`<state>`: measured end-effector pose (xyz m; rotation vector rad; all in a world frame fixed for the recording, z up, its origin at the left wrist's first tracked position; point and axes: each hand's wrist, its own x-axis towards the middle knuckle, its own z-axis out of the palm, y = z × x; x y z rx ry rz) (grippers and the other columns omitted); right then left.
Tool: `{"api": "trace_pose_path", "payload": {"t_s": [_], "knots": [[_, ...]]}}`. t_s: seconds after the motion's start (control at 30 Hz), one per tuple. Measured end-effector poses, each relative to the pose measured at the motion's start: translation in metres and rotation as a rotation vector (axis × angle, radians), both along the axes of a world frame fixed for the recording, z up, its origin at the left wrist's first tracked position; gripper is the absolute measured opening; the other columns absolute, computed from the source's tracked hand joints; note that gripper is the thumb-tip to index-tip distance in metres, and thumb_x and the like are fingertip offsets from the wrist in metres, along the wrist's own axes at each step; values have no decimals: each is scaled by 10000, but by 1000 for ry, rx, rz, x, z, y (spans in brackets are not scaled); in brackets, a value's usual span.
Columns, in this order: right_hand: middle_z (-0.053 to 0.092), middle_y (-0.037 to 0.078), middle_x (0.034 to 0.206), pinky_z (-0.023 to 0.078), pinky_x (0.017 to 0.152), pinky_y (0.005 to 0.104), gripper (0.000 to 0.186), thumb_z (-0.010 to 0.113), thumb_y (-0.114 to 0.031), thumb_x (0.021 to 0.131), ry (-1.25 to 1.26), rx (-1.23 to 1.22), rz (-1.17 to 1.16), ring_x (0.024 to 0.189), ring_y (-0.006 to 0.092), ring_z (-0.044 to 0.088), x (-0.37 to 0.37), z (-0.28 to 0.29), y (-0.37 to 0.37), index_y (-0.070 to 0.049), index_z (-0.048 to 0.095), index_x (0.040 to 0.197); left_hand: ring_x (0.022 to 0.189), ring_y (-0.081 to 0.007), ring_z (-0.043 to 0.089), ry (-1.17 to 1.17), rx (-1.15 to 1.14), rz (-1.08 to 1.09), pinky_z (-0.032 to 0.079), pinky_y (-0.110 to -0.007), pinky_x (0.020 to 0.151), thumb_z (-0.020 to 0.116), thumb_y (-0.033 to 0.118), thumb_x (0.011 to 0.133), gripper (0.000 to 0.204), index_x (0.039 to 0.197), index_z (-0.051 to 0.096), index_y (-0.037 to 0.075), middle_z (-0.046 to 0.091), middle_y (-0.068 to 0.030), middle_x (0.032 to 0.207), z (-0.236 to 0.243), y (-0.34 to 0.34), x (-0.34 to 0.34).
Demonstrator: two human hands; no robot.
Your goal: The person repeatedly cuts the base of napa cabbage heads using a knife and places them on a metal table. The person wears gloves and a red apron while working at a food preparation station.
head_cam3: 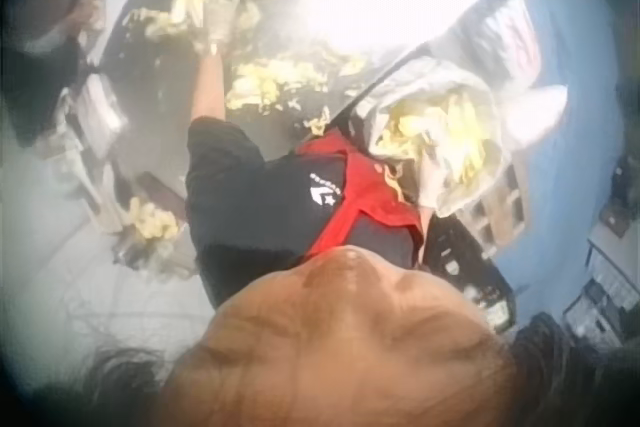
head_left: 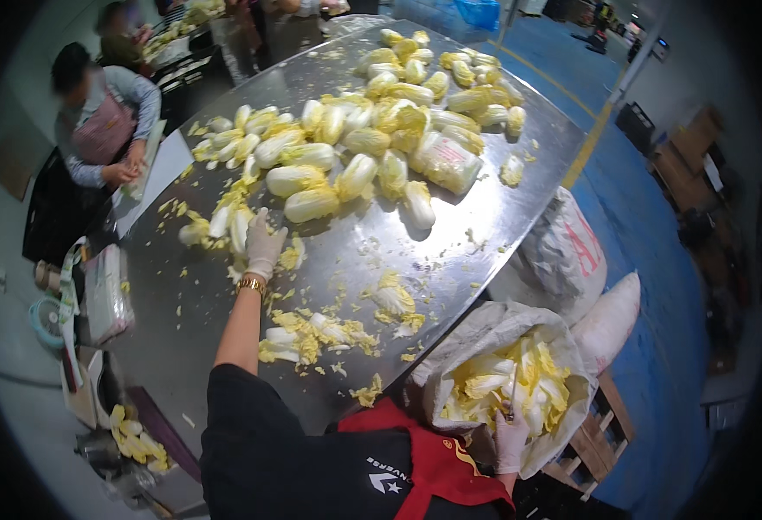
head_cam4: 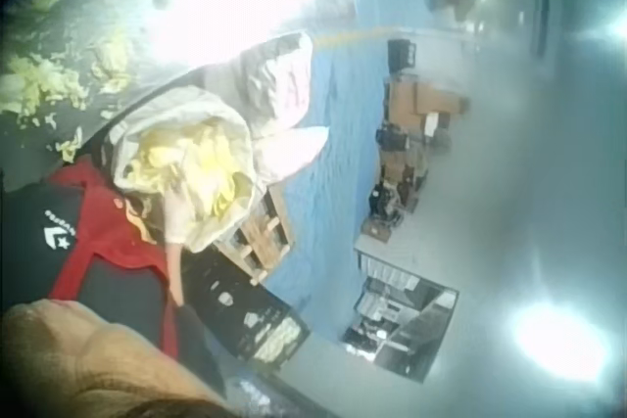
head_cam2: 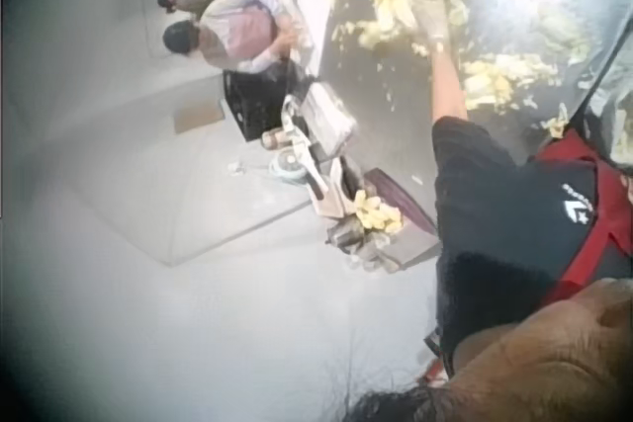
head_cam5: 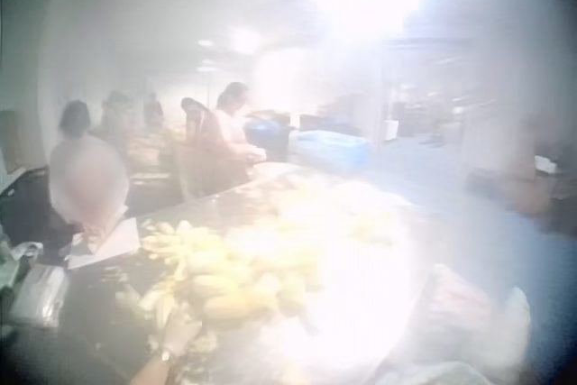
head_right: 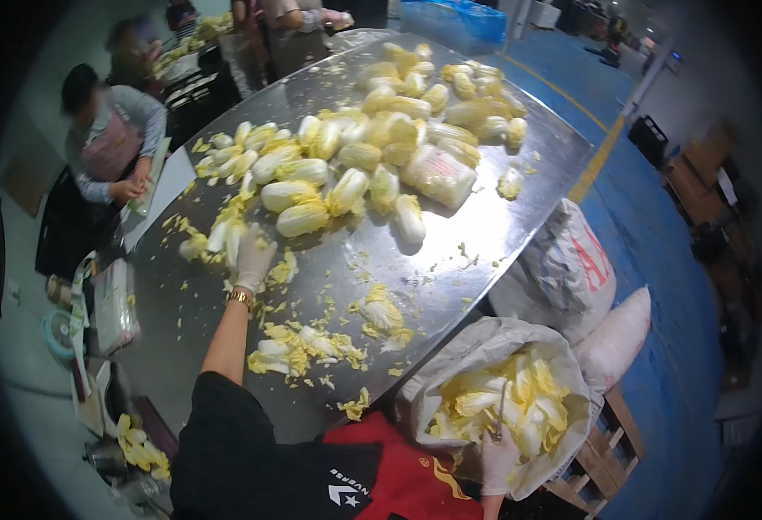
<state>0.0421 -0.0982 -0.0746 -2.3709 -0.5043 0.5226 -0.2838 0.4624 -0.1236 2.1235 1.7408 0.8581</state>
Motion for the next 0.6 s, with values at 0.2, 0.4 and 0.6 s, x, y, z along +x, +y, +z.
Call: {"api": "trace_pose_path", "payload": {"t_s": [0.2, 0.4, 0.6], "knots": [[702, 128, 879, 523, 730, 313, 289, 721, -166, 791, -163, -131, -34, 785, 214, 685, -23, 25, -7, -60, 677, 1056, 1131, -375, 498, 45, 81, -201, 432, -416, 976, 797, 168, 585, 696, 1216, 535, 37, 532, -193, 1205, -53, 65, 50], [698, 138, 875, 533, 721, 341, 298, 708, -232, 797, -85, -115, -71, 812, 285, 685, -36, 25, -11, -71, 678, 1046, 957, -384, 562, 99, -167, -106, 471, -434, 871, 793, 229, 584, 593, 1100, 587, 21, 571, -203, 1073, -14, 36, 66], [668, 168, 832, 529, 688, 370, 291, 684, -262, 815, -86, -70, -37, 788, 343, 662, -22, 16, -3, -109, 655, 1061, 896, -197, 612, -455, -468, -311, 489, -314, 803, 772, 261, 701, 602, 1170, 567, -57, 646, -135, 1075, -8, -40, 76]]}}
